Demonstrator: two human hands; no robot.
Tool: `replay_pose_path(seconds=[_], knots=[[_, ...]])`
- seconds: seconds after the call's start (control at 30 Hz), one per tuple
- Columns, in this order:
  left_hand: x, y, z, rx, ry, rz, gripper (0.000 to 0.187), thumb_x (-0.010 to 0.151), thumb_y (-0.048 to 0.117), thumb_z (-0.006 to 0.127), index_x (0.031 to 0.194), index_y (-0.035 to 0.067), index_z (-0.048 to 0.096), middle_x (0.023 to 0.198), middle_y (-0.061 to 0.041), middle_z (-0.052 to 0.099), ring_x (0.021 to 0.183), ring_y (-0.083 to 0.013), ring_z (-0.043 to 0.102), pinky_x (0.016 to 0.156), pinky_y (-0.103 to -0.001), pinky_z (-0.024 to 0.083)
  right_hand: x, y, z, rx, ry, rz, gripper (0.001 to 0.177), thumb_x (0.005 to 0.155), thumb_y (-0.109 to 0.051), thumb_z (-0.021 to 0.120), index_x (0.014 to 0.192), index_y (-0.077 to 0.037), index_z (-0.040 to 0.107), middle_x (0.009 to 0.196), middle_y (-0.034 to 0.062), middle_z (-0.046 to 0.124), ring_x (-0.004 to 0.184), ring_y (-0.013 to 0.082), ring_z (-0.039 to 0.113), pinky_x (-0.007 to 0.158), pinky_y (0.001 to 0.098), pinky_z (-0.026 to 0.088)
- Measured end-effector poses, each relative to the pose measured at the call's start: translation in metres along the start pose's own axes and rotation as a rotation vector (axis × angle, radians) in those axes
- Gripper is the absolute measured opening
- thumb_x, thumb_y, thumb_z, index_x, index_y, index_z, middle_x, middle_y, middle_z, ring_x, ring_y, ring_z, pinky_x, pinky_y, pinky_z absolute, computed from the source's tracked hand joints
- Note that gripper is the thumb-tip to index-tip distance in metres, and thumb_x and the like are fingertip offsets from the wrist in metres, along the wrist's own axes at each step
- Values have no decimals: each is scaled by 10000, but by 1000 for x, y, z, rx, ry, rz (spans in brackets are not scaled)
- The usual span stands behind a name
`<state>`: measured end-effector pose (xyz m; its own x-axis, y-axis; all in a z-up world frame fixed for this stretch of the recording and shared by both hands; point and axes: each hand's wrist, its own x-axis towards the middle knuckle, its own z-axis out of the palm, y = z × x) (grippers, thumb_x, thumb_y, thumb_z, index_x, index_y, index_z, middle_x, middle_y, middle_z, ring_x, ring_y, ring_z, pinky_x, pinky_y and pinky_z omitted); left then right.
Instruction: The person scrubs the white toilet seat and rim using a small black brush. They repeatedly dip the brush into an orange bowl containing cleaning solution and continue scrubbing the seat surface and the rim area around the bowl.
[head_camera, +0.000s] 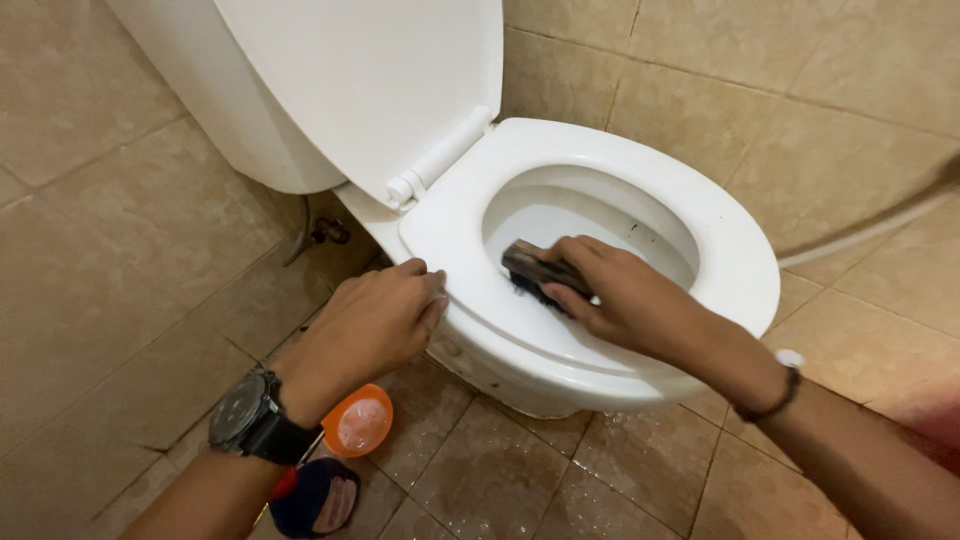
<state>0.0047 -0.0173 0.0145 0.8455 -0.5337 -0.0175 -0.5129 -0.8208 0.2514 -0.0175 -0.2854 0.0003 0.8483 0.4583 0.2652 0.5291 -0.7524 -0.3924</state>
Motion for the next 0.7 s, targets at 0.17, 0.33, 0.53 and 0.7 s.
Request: replay_pose_path(seconds=[0.17, 0.33, 0.53, 0.7], knots=[[-3, -2, 6, 63, 50, 65, 270, 958, 244, 578, 1115, 34, 640, 1057, -137, 648, 842, -326, 678, 733, -459, 553, 6, -15, 6, -24, -89, 64, 306, 954, -242, 627, 1192, -62, 560, 1096, 136, 631, 758, 281, 705, 693, 407, 570], [-6, -3, 7, 37, 48, 72, 312, 960, 272, 584, 1164, 40, 624, 1048, -135, 649, 858, -314, 682, 755, -454, 547, -12, -28, -7, 84, -143, 40, 317, 911, -218, 641, 1194, -94, 571, 1159, 110, 640, 741, 267, 712, 658, 393, 568], [-8, 1, 2, 7, 42, 56, 270, 973, 248, 568, 1156, 78, 670, 1067, -118, 685, 884, -294, 697, 775, -438, 554, -19, -15, -17, -51, -183, 157, 347, 929, -275, 691, 1190, -82, 567, 1111, 137, 698, 970, 291, 709, 823, 419, 566], [-7, 5, 1, -28, 17, 23, 262, 971, 225, 562, 1161, 87, 680, 1057, -123, 689, 893, -288, 701, 780, -433, 560, 3, -16, -1, 38, -105, 121, 424, 933, -224, 634, 1303, -68, 499, 1221, 168, 632, 992, 307, 696, 836, 420, 566]])
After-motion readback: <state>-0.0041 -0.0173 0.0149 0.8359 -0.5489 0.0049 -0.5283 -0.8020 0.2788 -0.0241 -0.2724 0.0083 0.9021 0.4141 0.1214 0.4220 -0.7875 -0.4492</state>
